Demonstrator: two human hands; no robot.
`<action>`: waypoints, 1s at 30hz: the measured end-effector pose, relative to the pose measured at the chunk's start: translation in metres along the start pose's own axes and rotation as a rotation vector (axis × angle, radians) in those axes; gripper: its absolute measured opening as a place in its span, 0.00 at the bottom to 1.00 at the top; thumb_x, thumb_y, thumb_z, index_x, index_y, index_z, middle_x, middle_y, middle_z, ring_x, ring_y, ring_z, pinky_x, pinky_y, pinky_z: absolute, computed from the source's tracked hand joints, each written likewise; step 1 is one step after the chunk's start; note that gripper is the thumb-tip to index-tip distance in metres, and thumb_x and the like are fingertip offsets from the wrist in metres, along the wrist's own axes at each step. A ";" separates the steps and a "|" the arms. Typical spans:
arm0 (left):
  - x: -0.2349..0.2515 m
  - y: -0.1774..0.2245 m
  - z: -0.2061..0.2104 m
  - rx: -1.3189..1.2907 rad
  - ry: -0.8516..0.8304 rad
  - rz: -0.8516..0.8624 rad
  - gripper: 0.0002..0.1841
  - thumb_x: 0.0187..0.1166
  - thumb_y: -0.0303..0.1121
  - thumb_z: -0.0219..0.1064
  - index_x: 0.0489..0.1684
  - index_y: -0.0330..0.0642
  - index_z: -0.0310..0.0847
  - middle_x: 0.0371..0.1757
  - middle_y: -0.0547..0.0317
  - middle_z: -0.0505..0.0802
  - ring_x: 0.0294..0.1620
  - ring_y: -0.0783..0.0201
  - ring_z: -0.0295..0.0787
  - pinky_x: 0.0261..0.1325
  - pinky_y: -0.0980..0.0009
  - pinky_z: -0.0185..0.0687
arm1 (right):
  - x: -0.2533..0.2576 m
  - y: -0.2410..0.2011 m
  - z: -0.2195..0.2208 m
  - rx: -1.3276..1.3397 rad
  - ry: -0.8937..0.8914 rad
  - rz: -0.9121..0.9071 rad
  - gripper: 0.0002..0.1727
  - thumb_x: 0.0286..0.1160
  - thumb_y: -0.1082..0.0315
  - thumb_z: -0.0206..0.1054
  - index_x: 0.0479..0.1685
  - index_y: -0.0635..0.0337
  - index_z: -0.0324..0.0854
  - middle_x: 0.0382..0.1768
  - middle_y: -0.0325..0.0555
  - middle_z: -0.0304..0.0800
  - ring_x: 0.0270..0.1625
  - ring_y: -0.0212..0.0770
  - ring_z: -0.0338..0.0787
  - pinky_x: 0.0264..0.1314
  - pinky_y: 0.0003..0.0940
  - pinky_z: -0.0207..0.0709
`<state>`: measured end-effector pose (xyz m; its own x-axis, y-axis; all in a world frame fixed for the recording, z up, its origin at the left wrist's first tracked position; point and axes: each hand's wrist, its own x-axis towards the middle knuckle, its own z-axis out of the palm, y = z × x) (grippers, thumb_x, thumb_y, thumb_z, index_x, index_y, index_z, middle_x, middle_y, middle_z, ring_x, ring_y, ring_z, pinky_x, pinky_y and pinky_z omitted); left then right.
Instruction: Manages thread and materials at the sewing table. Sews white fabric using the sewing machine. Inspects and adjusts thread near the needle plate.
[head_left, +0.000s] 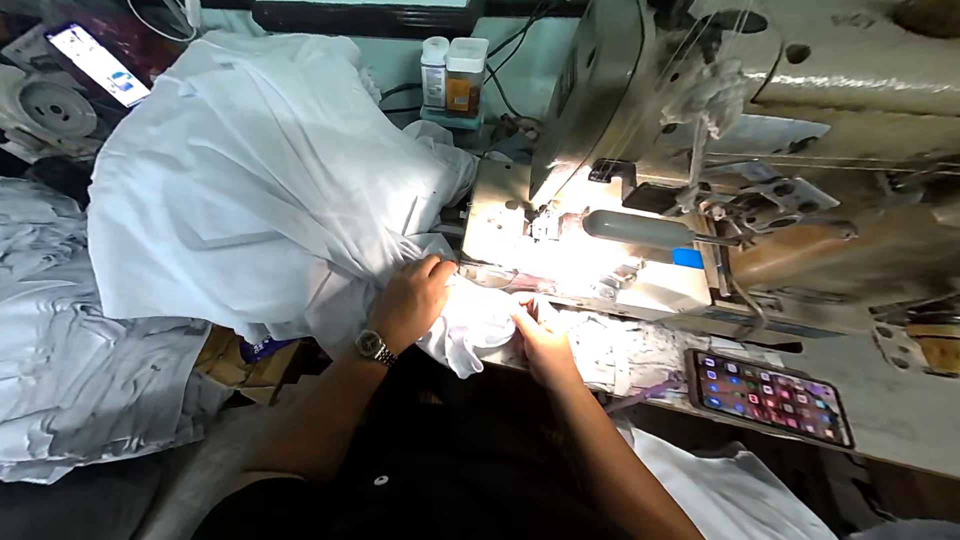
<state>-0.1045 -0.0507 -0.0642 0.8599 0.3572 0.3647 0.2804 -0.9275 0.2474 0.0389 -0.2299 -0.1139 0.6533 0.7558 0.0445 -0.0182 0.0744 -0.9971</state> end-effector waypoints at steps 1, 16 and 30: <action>-0.001 -0.001 -0.002 -0.026 0.038 0.022 0.11 0.77 0.30 0.68 0.52 0.39 0.90 0.47 0.46 0.93 0.52 0.49 0.92 0.60 0.51 0.86 | 0.000 0.000 0.000 0.007 -0.011 0.011 0.07 0.84 0.70 0.58 0.48 0.60 0.81 0.26 0.33 0.81 0.19 0.25 0.76 0.20 0.21 0.72; 0.002 -0.009 0.002 -0.341 0.040 -0.191 0.16 0.91 0.35 0.55 0.38 0.38 0.87 0.30 0.55 0.88 0.32 0.62 0.86 0.40 0.61 0.83 | 0.003 -0.001 0.004 -0.059 -0.149 -0.028 0.07 0.84 0.67 0.64 0.40 0.58 0.83 0.29 0.34 0.84 0.32 0.24 0.83 0.39 0.19 0.79; -0.005 0.023 -0.043 -0.771 0.047 -0.127 0.18 0.93 0.32 0.47 0.37 0.36 0.81 0.29 0.60 0.85 0.28 0.70 0.81 0.33 0.75 0.81 | 0.006 0.000 0.002 -0.032 -0.167 -0.038 0.07 0.86 0.68 0.59 0.43 0.59 0.82 0.32 0.34 0.85 0.35 0.24 0.85 0.41 0.21 0.81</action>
<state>-0.1206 -0.0694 -0.0214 0.8170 0.4759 0.3255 -0.0147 -0.5471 0.8369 0.0409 -0.2238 -0.1129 0.5181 0.8506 0.0896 0.0299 0.0866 -0.9958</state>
